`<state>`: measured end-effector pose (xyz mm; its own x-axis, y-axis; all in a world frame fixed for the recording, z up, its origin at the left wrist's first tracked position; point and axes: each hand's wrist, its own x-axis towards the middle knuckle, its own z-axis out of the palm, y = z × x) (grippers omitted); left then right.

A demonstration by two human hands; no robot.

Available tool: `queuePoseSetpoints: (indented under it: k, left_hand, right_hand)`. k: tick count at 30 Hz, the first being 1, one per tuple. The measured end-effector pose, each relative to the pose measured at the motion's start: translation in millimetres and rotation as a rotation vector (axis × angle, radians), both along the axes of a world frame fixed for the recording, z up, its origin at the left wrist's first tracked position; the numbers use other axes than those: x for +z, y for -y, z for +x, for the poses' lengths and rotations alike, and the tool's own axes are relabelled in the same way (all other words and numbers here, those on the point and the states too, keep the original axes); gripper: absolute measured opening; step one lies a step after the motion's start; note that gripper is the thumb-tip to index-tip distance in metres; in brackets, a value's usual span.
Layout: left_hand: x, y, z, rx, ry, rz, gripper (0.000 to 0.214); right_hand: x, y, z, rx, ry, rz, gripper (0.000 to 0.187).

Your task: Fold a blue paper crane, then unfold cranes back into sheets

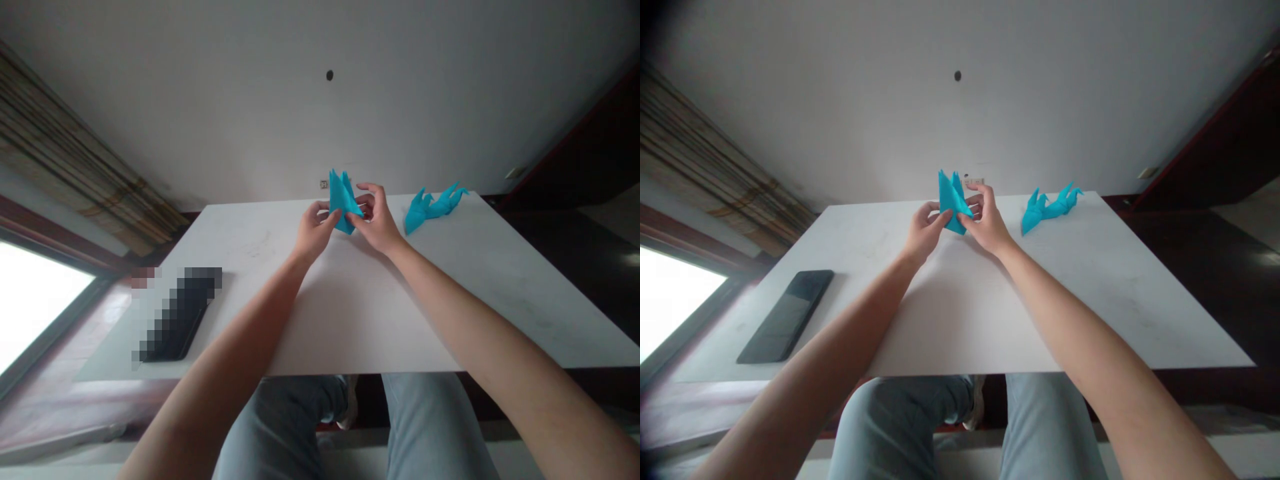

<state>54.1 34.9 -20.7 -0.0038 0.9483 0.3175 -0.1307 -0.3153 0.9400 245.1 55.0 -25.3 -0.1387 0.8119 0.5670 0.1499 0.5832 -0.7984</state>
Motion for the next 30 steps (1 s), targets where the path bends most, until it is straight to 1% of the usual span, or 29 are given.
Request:
queuePoseSetpoints:
  k: [2, 3, 7, 9, 16, 20, 24, 26, 30]
  left_hand:
    - [-0.2, -0.1, -0.5, -0.011, -0.006, 0.031, 0.037]
    - [0.0, 0.0, -0.6, -0.013, -0.011, 0.039, 0.038]
    - [2.0, 1.4, -0.8, 0.04, -0.047, 0.044, 0.037]
    - [2.9, 2.7, -0.7, 0.053, -0.063, 0.051, 0.036]
    - [2.5, 4.0, 0.9, 0.001, -0.065, 0.102, 0.027]
    - [2.9, 2.9, 2.1, 0.008, -0.047, 0.064, 0.027]
    - [-0.1, 2.6, 1.4, 0.024, -0.132, 0.057, 0.025]
    - [-2.5, 2.1, 0.4, 0.067, -0.193, 0.098, 0.024]
    - [-4.3, 0.2, -2.7, 0.22, -0.31, 0.3, 0.02]
  right_hand:
    - [0.9, 0.3, -0.7, 0.008, -0.024, -0.015, 0.079]
    - [1.7, 0.5, -0.7, 0.015, -0.029, -0.02, 0.077]
    - [6.0, 2.6, 0.9, 0.035, 0.029, -0.014, 0.054]
    - [7.0, 4.1, 1.6, 0.052, 0.052, -0.015, 0.05]
    - [5.2, 7.0, 1.2, 0.09, 0.108, 0.034, 0.033]
    - [9.0, 9.2, -0.3, 0.07, 0.12, 0.089, 0.032]
    - [13.9, 11.9, -0.2, 0.063, 0.173, 0.148, 0.034]
    - [13.9, 11.6, 0.2, 0.065, 0.185, 0.156, 0.034]
    - [8.8, 6.8, 0.2, 0.066, 0.137, 0.159, 0.033]
